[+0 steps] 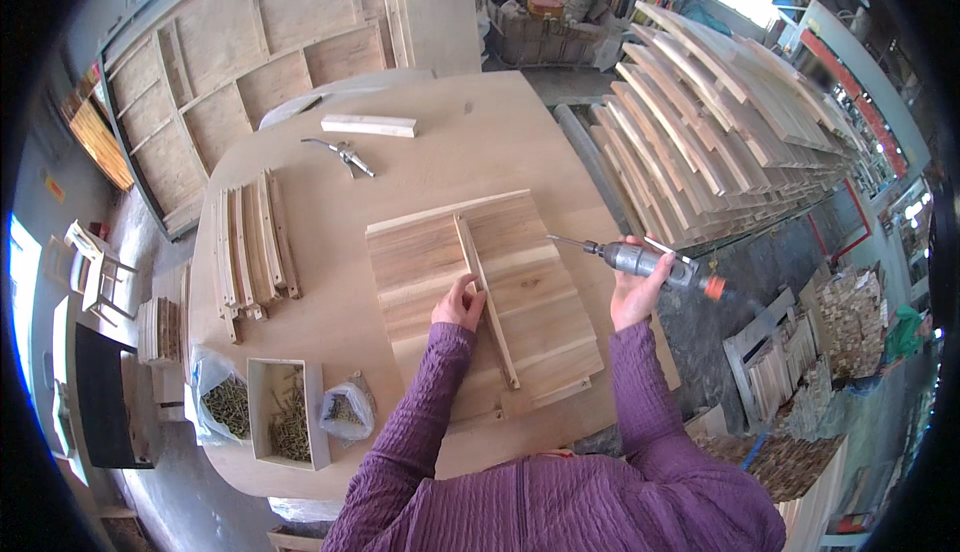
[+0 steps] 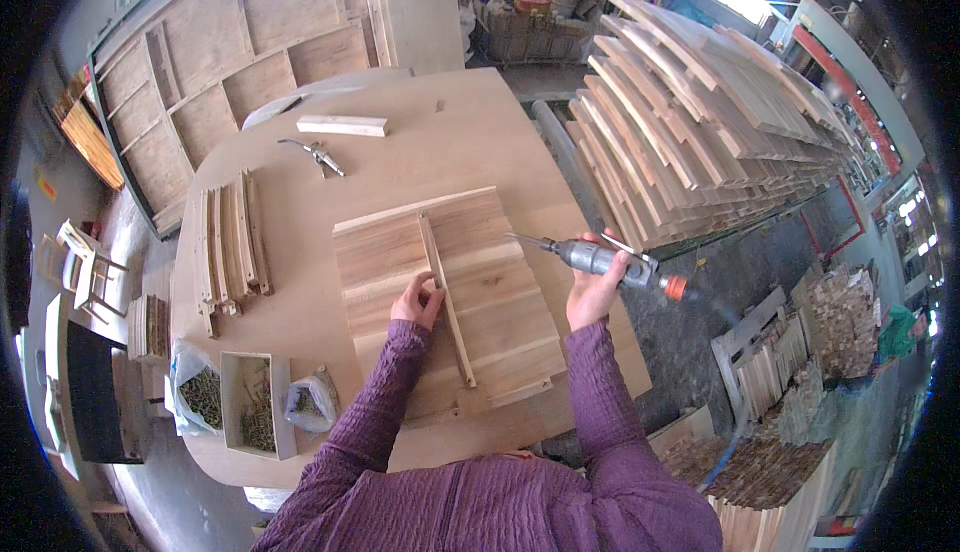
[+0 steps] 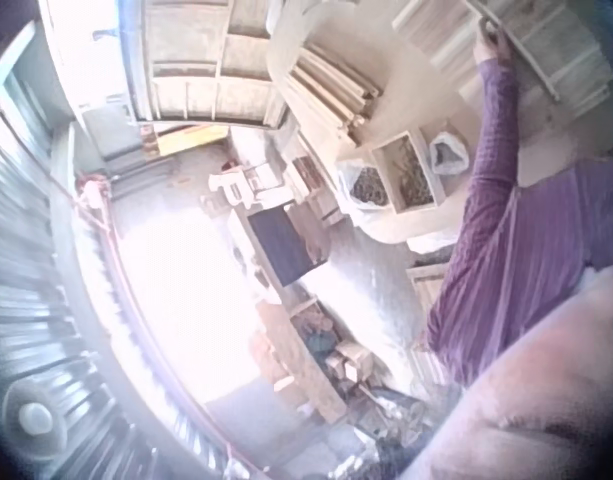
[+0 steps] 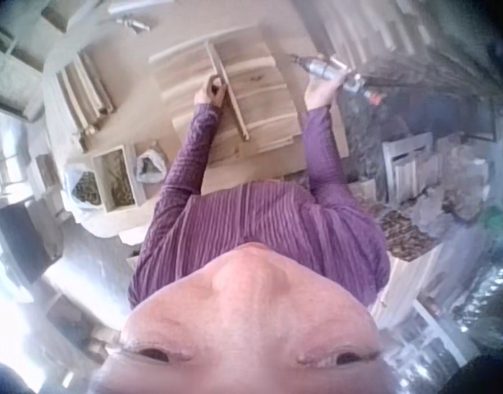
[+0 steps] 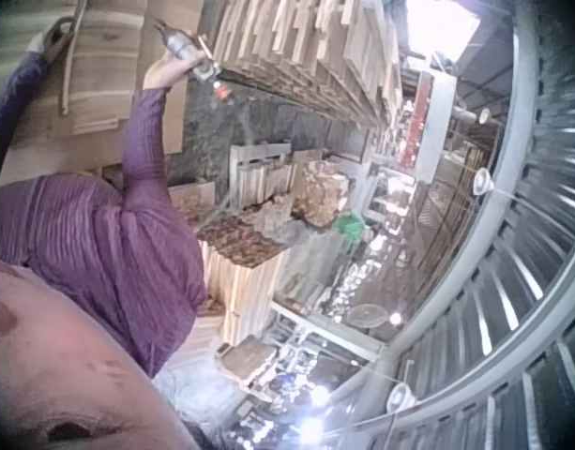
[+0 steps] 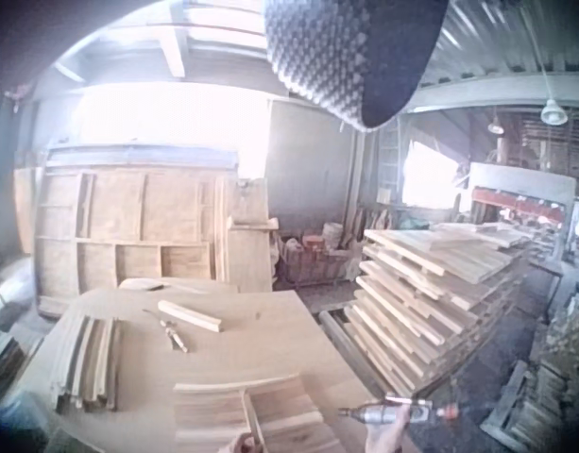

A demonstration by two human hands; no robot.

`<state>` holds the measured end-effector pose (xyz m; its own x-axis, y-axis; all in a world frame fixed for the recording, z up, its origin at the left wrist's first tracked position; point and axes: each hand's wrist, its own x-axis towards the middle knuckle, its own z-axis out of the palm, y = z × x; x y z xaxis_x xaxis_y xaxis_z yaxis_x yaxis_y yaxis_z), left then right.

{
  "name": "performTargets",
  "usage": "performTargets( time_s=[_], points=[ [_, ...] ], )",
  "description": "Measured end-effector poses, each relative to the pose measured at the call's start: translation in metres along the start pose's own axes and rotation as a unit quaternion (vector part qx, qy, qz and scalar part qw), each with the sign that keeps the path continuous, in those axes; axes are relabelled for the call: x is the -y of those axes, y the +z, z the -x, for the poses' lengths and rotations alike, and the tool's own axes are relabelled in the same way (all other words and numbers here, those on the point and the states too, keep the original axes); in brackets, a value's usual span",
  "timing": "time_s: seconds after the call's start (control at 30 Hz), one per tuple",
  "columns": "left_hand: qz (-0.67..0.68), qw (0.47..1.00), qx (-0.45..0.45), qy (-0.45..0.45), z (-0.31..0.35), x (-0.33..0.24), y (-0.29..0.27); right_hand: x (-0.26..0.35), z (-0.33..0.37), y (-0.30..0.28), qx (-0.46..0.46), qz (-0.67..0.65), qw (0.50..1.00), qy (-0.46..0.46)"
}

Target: The person uses a pneumatic drill to drive screws into wooden slat panels on a workbench. They repeatedly pick up panels, align them, fasten them, and stack the finished units on the floor. The person also retrieves new panels from a nearby stack and places them on the bench for assembly.

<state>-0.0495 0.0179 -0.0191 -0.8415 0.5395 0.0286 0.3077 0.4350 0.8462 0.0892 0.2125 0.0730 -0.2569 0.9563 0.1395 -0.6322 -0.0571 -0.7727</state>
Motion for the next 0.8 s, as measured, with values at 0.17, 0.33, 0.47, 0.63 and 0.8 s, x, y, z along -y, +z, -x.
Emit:
performTargets(
  time_s=[0.17, 0.33, 0.47, 0.63, 0.8],
  points=[
    [-0.065, 0.998, 0.005, 0.017, 0.006, -0.008, 0.003, -0.008, 0.016, -0.076, -0.172, 0.011, 0.970, 0.173],
    [-0.155, 0.987, 0.047, 0.021, 0.008, -0.021, 0.008, -0.022, 0.025, -0.120, -0.230, -0.157, 0.929, 0.243],
    [-0.165, 0.985, 0.020, 0.040, 0.011, -0.019, 0.009, -0.019, 0.050, -0.101, -0.043, -0.060, 0.932, 0.354],
    [-0.189, 0.980, 0.003, 0.058, 0.012, -0.016, 0.012, 0.029, 0.096, -0.090, 0.174, 0.049, 0.907, 0.381],
    [-0.166, 0.984, 0.025, 0.056, 0.013, -0.018, 0.015, 0.077, 0.170, -0.142, 0.247, 0.070, 0.854, 0.453]
  ],
)
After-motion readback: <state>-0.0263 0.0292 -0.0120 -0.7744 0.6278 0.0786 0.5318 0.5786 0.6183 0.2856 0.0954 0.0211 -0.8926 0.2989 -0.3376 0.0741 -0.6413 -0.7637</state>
